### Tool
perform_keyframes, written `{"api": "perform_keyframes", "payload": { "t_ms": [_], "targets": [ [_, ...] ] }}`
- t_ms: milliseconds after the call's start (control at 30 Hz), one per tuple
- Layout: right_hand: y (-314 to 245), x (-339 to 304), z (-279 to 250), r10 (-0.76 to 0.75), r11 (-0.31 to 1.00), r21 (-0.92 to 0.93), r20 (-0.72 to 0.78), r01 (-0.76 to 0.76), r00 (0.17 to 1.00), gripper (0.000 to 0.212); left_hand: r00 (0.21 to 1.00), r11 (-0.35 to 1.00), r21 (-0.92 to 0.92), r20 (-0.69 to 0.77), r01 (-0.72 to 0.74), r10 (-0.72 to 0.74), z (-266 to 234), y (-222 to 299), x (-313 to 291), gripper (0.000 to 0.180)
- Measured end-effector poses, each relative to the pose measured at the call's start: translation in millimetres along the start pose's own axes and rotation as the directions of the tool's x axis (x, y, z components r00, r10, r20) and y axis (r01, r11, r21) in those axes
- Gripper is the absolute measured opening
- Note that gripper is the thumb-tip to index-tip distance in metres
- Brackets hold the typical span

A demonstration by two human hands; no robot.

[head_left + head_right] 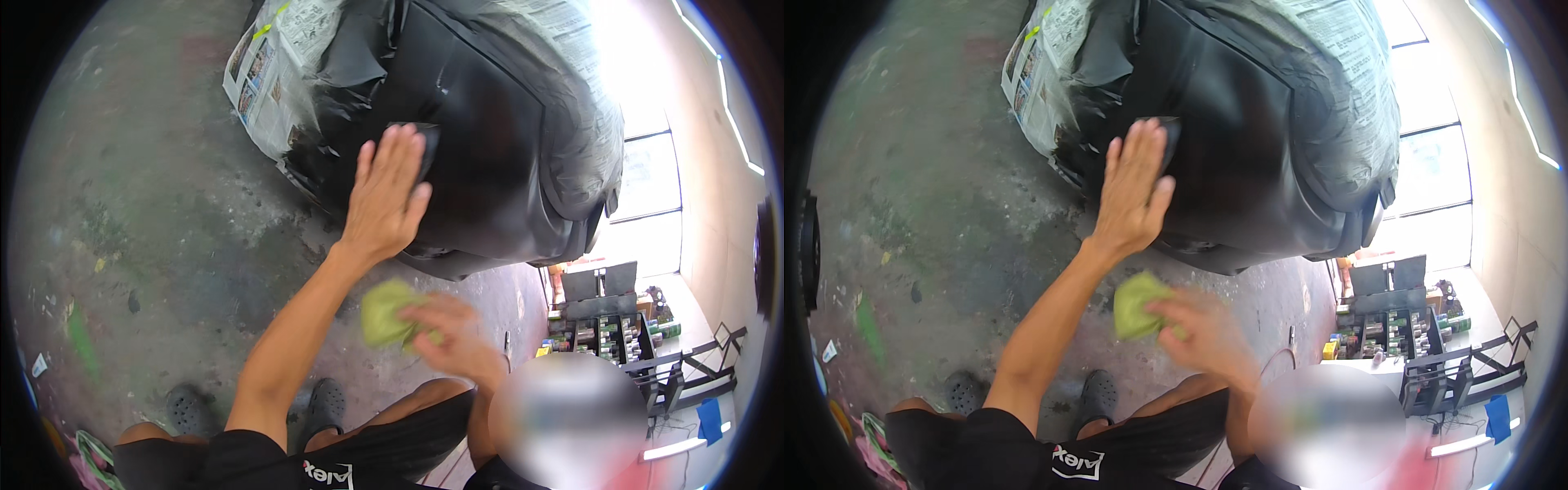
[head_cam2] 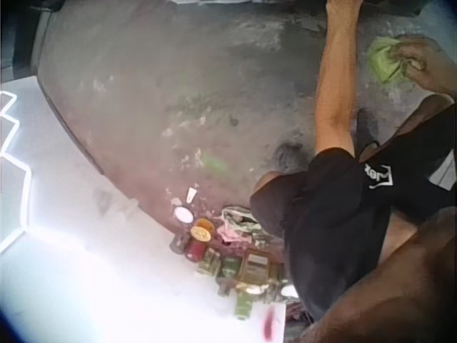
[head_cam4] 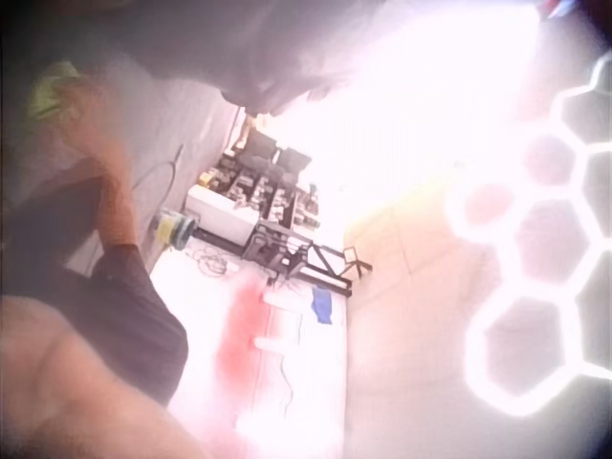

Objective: The person wipes a car bumper with a cloth, then uses a spray gun to apply paint to the bumper. The person moves around the bumper to cover different areas while spraying.

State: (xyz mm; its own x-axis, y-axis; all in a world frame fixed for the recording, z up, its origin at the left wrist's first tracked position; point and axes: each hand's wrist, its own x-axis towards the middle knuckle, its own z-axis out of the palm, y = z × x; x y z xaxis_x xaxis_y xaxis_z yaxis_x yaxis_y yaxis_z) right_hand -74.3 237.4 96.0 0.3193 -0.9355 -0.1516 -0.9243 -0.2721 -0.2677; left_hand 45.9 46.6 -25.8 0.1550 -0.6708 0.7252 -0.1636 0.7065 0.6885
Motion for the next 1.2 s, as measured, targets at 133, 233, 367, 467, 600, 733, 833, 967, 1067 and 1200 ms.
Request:
{"api": "perform_keyframes", "payload": {
  "t_ms": [133, 233, 367, 467, 600, 733, 833, 967, 1067, 1200],
  "targets": [
    [-26, 67, -56, -0.352, 0.857, -0.513, -0.516, 0.048, 0.781, 0.053, 0.925, 0.970, -0.061, -0.291, 0.236, -0.244, -48, -21, -38, 0.064],
    [-8, 128, -47, -0.448, 0.529, -0.839, -0.403, -0.127, 0.798, 0.056, 0.785, 0.889, -0.180, -0.419, 0.421, -0.457, -64, -38, -46, 0.061],
    [32, 183, -27, -0.441, 0.441, -0.892, -0.314, -0.102, 0.841, 0.055, 0.701, 0.815, -0.274, -0.416, 0.511, -0.579, -74, -40, -49, 0.063],
    [-3, 239, -56, -0.509, 0.394, -0.902, -0.374, -0.176, 0.775, 0.053, 0.681, 0.799, -0.289, -0.419, 0.527, -0.601, -80, -43, -43, 0.065],
    [-46, 316, -100, -0.646, 0.302, -0.943, -0.313, -0.144, 0.697, 0.044, 0.648, 0.782, -0.330, -0.438, 0.529, -0.624, -85, -52, -29, 0.065],
    [-26, 306, -83, -0.631, 0.255, -0.963, -0.234, -0.088, 0.740, 0.041, 0.609, 0.753, -0.391, -0.444, 0.529, -0.658, -84, -54, -28, 0.065],
    [-17, 259, -34, -0.521, 0.340, -0.940, -0.215, -0.030, 0.826, 0.039, 0.610, 0.745, -0.388, -0.429, 0.542, -0.667, -94, -59, -38, 0.065],
    [28, 224, 45, -0.422, 0.409, -0.907, -0.094, 0.096, 0.902, 0.030, 0.572, 0.711, -0.343, -0.427, 0.614, -0.700, -111, -78, -70, 0.065],
    [44, 222, 90, -0.415, 0.391, -0.901, 0.008, 0.186, 0.910, 0.027, 0.523, 0.681, -0.320, -0.456, 0.659, -0.720, -126, -93, -88, 0.065],
    [89, 219, 143, -0.350, 0.411, -0.866, 0.139, 0.285, 0.926, 0.033, 0.459, 0.639, -0.316, -0.485, 0.702, -0.744, -131, -102, -100, 0.066]
  ]
}}
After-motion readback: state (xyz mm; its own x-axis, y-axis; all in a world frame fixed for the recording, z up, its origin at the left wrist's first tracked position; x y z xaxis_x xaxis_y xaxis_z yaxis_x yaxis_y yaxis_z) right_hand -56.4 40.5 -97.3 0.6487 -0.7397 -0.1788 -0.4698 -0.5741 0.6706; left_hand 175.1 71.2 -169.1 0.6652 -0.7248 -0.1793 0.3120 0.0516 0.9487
